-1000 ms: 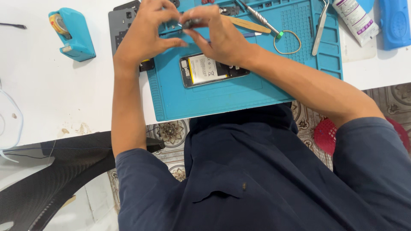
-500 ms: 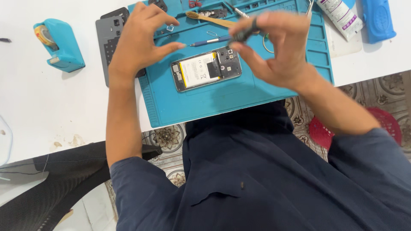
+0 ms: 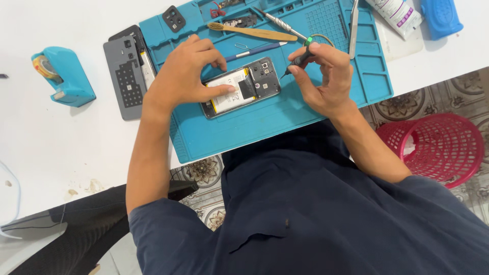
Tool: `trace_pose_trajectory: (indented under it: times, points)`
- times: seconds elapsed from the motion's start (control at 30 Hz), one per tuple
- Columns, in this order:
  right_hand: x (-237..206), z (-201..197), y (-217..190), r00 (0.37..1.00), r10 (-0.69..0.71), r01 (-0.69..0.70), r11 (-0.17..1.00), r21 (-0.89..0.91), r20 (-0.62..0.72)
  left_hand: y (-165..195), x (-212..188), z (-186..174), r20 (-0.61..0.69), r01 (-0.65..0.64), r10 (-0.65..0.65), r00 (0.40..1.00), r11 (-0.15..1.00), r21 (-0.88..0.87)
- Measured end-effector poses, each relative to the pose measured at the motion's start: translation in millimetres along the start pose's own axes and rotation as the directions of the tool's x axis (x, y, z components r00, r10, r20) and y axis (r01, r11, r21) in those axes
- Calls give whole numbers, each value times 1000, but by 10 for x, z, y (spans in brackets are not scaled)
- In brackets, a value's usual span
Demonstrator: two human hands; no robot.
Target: The person uses a screwdriver to remove screws from the back of a disassembled smartphone. They place the screws on a blue mat and then pick up a second smartphone to compare the two devices.
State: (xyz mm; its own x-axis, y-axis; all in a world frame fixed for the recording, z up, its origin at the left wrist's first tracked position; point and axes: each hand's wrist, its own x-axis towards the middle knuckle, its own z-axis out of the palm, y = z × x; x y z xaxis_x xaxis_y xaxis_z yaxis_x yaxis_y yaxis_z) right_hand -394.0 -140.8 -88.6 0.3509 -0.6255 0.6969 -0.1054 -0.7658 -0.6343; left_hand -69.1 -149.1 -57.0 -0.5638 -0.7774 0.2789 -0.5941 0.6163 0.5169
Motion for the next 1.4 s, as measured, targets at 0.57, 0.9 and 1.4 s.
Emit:
trace_pose_trajectory:
  times: [0.57, 0.9, 1.4]
  points:
    - [113, 306, -232, 994, -107, 108, 992, -67, 19, 34, 25, 125, -66, -22, 30, 997, 993, 119]
    - [42, 400, -124, 998, -25, 25, 1000, -9, 62, -22, -48, 193, -103, -32, 48, 994, 988, 151]
    - [157, 402, -240, 987, -58, 70, 994, -79, 152, -19, -71, 177, -103, -20, 36, 994, 988, 150]
